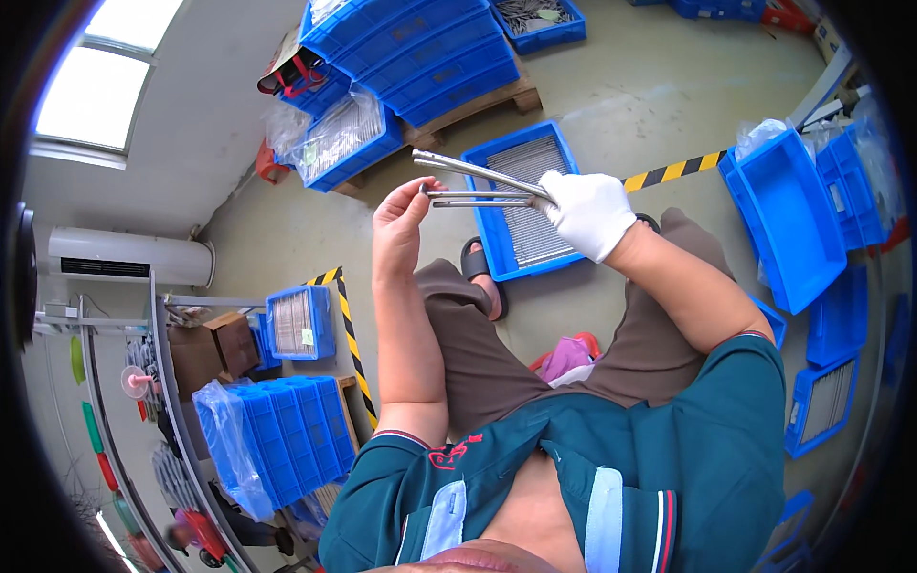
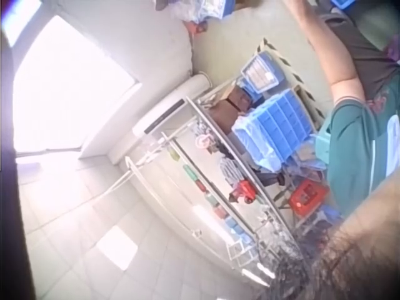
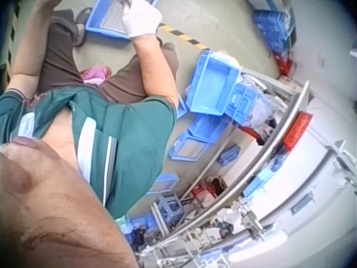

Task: Inspecting and sorting metal rods using a ring gauge.

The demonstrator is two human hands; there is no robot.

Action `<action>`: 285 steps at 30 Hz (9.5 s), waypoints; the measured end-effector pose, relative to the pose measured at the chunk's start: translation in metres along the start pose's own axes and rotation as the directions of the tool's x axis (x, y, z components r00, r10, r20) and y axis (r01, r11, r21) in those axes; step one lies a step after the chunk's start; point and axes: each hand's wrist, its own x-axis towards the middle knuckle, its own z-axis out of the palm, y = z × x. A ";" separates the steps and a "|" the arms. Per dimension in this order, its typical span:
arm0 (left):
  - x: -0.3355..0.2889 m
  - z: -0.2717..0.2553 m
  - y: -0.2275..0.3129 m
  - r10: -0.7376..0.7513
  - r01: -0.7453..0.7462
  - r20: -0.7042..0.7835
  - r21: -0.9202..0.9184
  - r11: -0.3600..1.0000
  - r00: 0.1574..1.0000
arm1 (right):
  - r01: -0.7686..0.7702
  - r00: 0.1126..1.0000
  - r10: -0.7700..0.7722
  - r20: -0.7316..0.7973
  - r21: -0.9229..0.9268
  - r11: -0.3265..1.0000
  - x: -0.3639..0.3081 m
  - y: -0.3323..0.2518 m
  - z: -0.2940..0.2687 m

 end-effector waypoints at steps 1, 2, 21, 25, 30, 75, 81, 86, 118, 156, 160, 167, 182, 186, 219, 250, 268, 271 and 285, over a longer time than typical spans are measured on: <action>0.000 0.002 0.002 0.028 -0.026 0.028 -0.046 0.999 0.999 | -0.001 1.000 0.001 -0.002 -0.001 1.000 0.001 0.001 0.001; 0.000 0.002 0.002 0.028 -0.027 0.029 -0.046 0.999 0.999 | -0.044 0.996 0.041 0.076 0.046 0.998 0.001 0.003 0.001; 0.001 -0.015 0.003 0.019 -0.020 -0.049 -0.018 1.000 0.999 | -0.737 0.568 0.155 0.809 0.415 0.534 0.011 -0.004 -0.024; -0.001 -0.014 0.001 0.005 0.006 0.087 -0.125 0.992 0.996 | -0.771 0.535 0.116 0.837 0.427 0.473 0.010 -0.010 -0.025; -0.001 -0.018 0.005 -0.012 0.020 0.093 -0.090 0.996 0.996 | -0.833 0.467 0.102 0.878 0.398 0.383 0.011 -0.007 -0.020; -0.007 -0.013 0.007 -0.073 0.073 0.045 0.013 0.997 0.996 | -0.178 0.895 0.111 0.432 0.117 0.977 -0.004 -0.007 0.002; -0.010 -0.010 0.009 -0.070 0.069 0.074 0.022 0.997 0.995 | -0.202 0.870 0.103 0.481 0.159 0.966 0.000 -0.005 0.005; -0.010 -0.012 0.011 -0.038 0.036 0.113 0.021 0.999 0.993 | -0.615 0.619 0.146 0.772 0.360 0.701 0.003 -0.003 0.002; -0.007 -0.019 0.009 -0.056 0.073 0.211 -0.073 0.995 0.976 | -0.471 0.575 -0.007 0.818 0.338 0.815 0.000 -0.009 -0.004; -0.004 0.076 -0.023 0.597 -0.499 0.415 0.866 -0.028 0.687 | -0.882 0.391 -0.267 0.881 0.276 -0.381 -0.021 -0.009 0.025; -0.012 0.073 -0.032 0.577 -0.441 0.391 0.896 -0.060 0.717 | -0.872 0.345 -0.356 0.868 0.157 -0.463 -0.026 -0.021 0.026; -0.003 0.045 -0.048 0.379 -0.190 -0.037 0.818 0.543 0.925 | -0.945 0.320 0.281 0.905 0.325 0.032 -0.010 -0.013 0.025; 0.003 0.012 -0.018 -0.228 0.187 0.010 -0.609 0.771 0.974 | -0.489 0.868 0.357 0.346 0.471 0.734 -0.001 0.008 0.009; 0.001 0.013 -0.010 -0.161 0.200 0.119 -0.551 0.811 0.980 | -0.489 0.860 0.326 0.393 0.453 0.745 -0.002 0.006 0.006; -0.007 0.005 -0.002 -0.030 0.023 0.085 0.083 0.996 0.996 | -0.415 0.886 0.249 0.390 0.428 0.803 0.002 0.005 0.003; -0.008 -0.001 0.008 -0.034 0.041 0.095 -0.076 0.996 0.995 | -0.170 0.964 0.134 0.230 0.144 0.975 0.002 0.001 -0.001; -0.007 -0.012 0.005 -0.056 0.056 -0.040 -0.004 0.998 0.998 | -0.229 0.925 0.177 0.337 0.121 0.966 0.000 -0.007 -0.003; -0.006 -0.010 0.005 -0.074 0.074 -0.003 -0.005 0.997 0.997 | -0.168 0.947 0.129 0.295 0.111 0.979 -0.001 -0.010 -0.002; -0.008 -0.010 0.002 -0.097 0.099 0.087 -0.022 0.995 0.992 | -0.144 0.939 0.114 0.324 0.070 0.987 0.002 -0.011 -0.003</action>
